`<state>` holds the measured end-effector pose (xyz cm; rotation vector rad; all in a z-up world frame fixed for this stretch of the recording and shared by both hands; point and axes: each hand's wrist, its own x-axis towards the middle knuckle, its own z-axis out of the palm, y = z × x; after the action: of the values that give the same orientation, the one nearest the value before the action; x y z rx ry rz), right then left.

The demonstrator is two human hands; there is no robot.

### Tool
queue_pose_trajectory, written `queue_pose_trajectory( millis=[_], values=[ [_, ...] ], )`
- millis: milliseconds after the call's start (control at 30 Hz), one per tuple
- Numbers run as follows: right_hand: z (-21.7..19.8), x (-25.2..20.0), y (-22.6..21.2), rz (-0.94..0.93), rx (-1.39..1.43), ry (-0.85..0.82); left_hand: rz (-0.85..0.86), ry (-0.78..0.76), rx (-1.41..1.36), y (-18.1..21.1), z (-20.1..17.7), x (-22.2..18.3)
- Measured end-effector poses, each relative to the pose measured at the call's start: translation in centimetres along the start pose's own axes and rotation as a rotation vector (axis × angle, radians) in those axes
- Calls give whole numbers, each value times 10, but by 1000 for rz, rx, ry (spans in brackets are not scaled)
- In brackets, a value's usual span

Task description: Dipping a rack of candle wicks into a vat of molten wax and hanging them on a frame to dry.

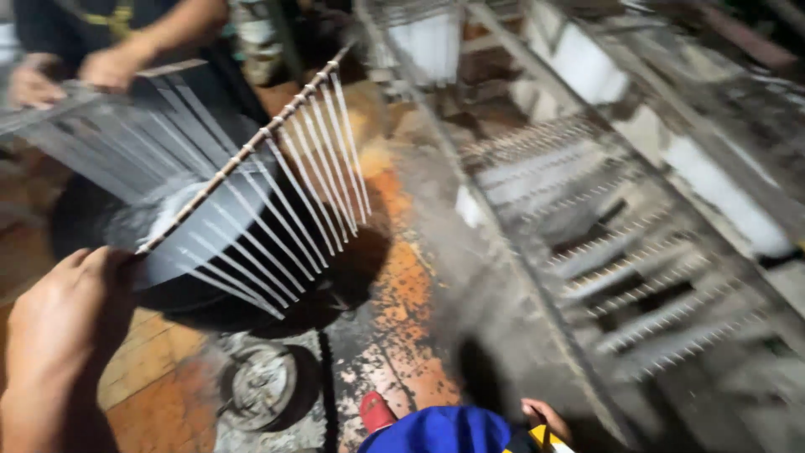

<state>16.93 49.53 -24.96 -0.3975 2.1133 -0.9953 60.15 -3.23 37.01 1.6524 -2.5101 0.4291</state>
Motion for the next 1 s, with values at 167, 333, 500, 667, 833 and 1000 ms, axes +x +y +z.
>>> queue_pose_trajectory(
  millis=[167, 333, 500, 667, 833, 1000],
  values=[
    [62, 72, -15, -91, -79, 29, -64, -46, -10, -46, -17, 12],
    [105, 101, -62, -95, -176, 161, -11, 93, 27, -108, -5, 38],
    [133, 133, -192, -272, -296, 267, -109, 8, -1, -143, -16, 58],
    [143, 167, -493, -1002, -189, 293, -143, -9, 22, -171, -14, 72],
    [128, 124, -764, -1641, -95, 231, -113, 4, -12, -187, -7, 83],
    [130, 120, -914, -1848, -21, 159, -167, -20, -109, -163, -21, 92]
  ],
)
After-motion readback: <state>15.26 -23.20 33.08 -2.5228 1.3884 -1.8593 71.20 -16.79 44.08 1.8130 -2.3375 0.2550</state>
